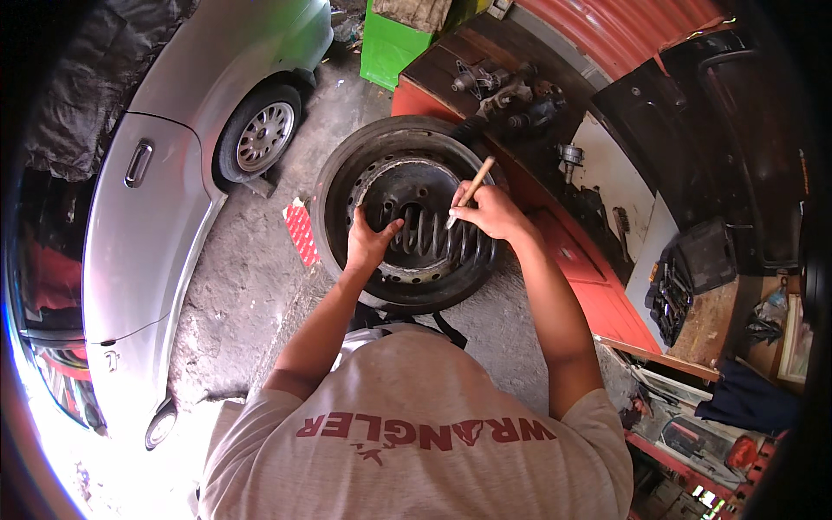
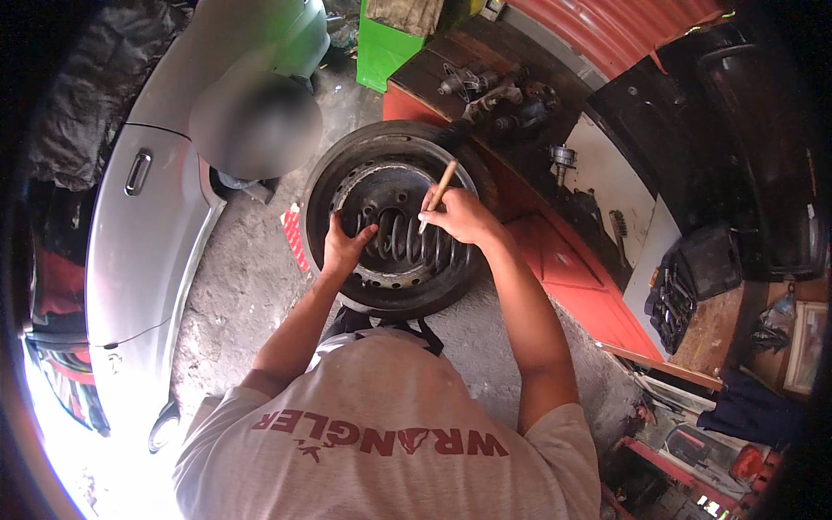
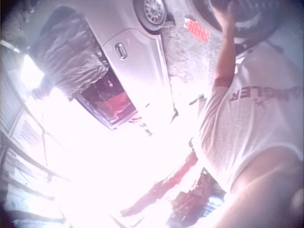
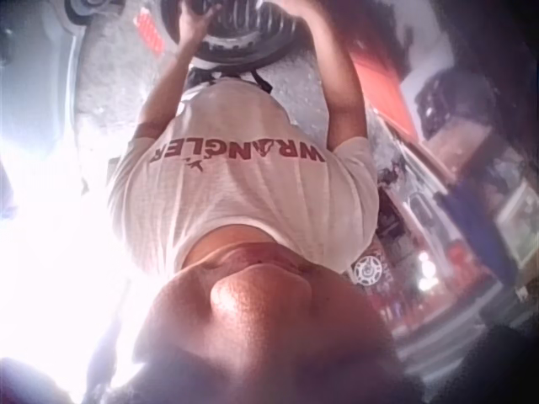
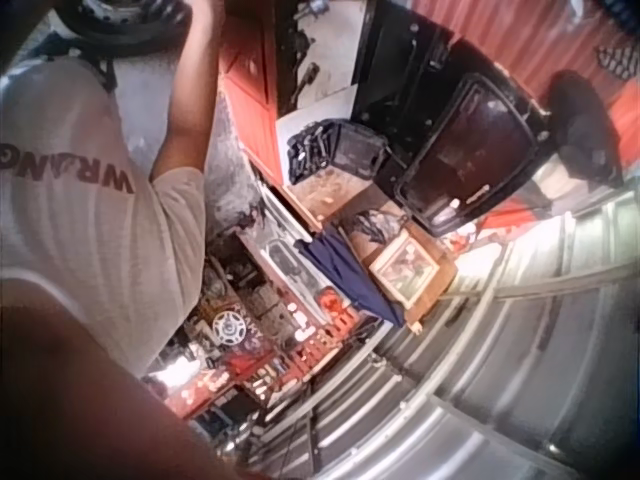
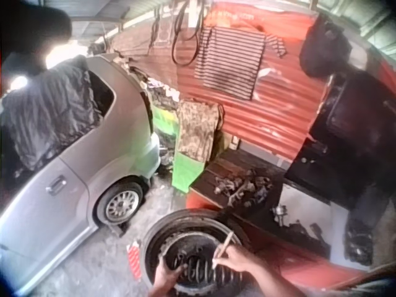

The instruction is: The person scrubs a metal suspension spring with a small brush, rotating the spring to reach different coils. The spring is held in place on a tire rim while the person works around its circumference.

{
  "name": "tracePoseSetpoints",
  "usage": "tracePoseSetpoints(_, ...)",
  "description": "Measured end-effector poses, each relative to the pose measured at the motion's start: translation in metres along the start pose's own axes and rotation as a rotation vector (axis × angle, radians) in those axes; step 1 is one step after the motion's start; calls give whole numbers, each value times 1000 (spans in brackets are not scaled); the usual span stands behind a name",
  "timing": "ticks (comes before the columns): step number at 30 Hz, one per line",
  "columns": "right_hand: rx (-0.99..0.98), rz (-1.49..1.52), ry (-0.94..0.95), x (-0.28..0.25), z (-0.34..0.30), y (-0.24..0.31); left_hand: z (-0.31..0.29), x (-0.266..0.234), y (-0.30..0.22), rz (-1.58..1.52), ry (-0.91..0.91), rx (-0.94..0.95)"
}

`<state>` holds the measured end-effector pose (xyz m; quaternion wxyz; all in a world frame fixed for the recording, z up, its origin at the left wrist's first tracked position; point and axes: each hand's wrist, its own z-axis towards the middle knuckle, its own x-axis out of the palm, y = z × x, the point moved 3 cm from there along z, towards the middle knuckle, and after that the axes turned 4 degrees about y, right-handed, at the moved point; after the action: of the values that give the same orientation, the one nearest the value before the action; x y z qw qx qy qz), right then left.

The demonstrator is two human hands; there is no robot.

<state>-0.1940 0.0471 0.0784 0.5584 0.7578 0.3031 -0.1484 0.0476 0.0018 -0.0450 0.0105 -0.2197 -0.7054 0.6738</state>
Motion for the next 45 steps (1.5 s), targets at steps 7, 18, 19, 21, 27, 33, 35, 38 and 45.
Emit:
tracePoseSetpoints(7, -30, -123, 55, 5, 4, 11, 7, 2, 5, -11, -21, -13)
tracePoseSetpoints(18, -141, -150, 31, 17, -20, 6, 8, 0, 1, 13, -24, -12)
tracePoseSetpoints(19, -137, -161, -25, 15, -21, 6, 7, 0, -3, -7, -29, 10)
tracePoseSetpoints(21, -133, -183, -135, 8, -21, 7, 7, 2, -2, -3, -30, 13)
tracePoseSetpoints(27, -194, -171, 5, 18, -35, 7, 6, -1, -7, 9, -31, 21)
tracePoseSetpoints(33, -274, -148, -63, 30, -52, -3, 7, 0, -6, 8, -41, 27)
tracePoseSetpoints(35, -374, -164, -167, 38, -54, -18, 7, 1, -7, -9, -39, 27)
tracePoseSetpoints(38, -388, -130, -182, 34, -54, -18, 5, 2, -6, 4, -52, 23)
tracePoseSetpoints(45, -421, -227, -213, 36, -62, -24, 7, 4, 1, -1, -81, 42)
